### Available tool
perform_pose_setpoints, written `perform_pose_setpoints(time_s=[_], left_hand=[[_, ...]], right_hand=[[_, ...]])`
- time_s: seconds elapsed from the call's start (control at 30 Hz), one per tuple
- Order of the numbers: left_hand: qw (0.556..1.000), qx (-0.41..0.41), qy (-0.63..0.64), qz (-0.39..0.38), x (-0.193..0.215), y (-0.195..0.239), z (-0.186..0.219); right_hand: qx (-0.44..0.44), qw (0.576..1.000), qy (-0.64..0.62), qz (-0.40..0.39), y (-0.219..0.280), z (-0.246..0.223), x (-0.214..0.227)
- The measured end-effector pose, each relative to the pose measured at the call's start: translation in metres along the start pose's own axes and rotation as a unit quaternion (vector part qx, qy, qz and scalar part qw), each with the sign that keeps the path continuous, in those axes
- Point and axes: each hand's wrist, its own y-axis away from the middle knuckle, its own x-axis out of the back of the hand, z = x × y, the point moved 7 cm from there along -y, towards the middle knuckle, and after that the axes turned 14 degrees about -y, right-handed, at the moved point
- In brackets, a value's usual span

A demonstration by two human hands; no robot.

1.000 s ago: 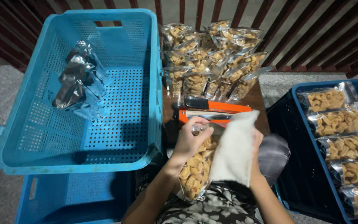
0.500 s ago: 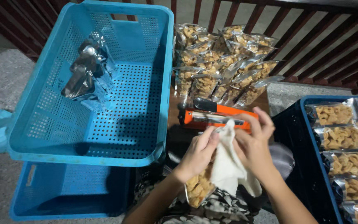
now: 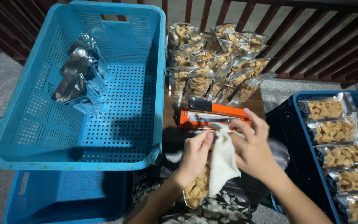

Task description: The person wipes clear plastic bags filled with snacks using a white cloth, then uses an orange handheld sealer to seal the bags. The sealed bags are placed into a blue basket.

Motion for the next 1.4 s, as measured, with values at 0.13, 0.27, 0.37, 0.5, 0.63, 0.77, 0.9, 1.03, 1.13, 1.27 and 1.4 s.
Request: perform_pose_setpoints(time_s=[0.13,0.27,0.37,0.5,0.63,0.77,0.9,1.03,1.13,1.27,1.4], left_hand=[[0.999,0.04,-0.017,-0.02,-0.002,-0.001,-0.006],[1.0,-0.009,-0.01,-0.027,-0.008,-0.004,0.005],[0.998,-0.05,-0.037,-0.004,-0.008,-0.001,0.013],[0.999,0.041,-0.003,-0.013,-0.006,0.0,-0.013],[0.997,0.078,-0.025,-0.005,-0.005,0.001,-0.033],[0.995,0.068,-0.067,-0.03,-0.01,0.001,-0.024],[0.979,-0.01,-0.202,-0.034,0.007,-0.006,0.0],[0.968,0.001,-0.241,-0.067,0.015,-0.014,0.009],[0.971,-0.053,-0.223,-0.068,0.011,-0.015,0.025],[0.961,-0.132,-0.235,-0.058,0.007,-0.016,0.035],[0.958,-0.137,-0.249,-0.041,0.006,-0.021,0.031]], right_hand=[[-0.014,0.996,0.088,0.014,0.01,0.012,0.005],[-0.009,0.998,-0.047,0.039,0.014,0.006,0.001],[0.003,0.995,-0.095,0.037,0.009,0.001,-0.004],[0.012,1.0,-0.013,0.024,0.009,0.007,-0.007],[0.026,0.999,0.044,0.017,0.018,0.023,-0.006],[0.036,0.998,0.048,0.0,0.034,0.042,-0.012],[-0.148,0.952,-0.262,0.065,0.068,0.1,-0.02],[-0.287,0.8,-0.476,0.227,0.076,0.13,-0.019],[-0.097,0.927,-0.344,0.112,0.019,0.064,-0.008],[0.017,0.998,-0.04,-0.05,-0.032,-0.002,0.002],[0.069,0.989,0.063,-0.112,-0.048,-0.01,0.005]])
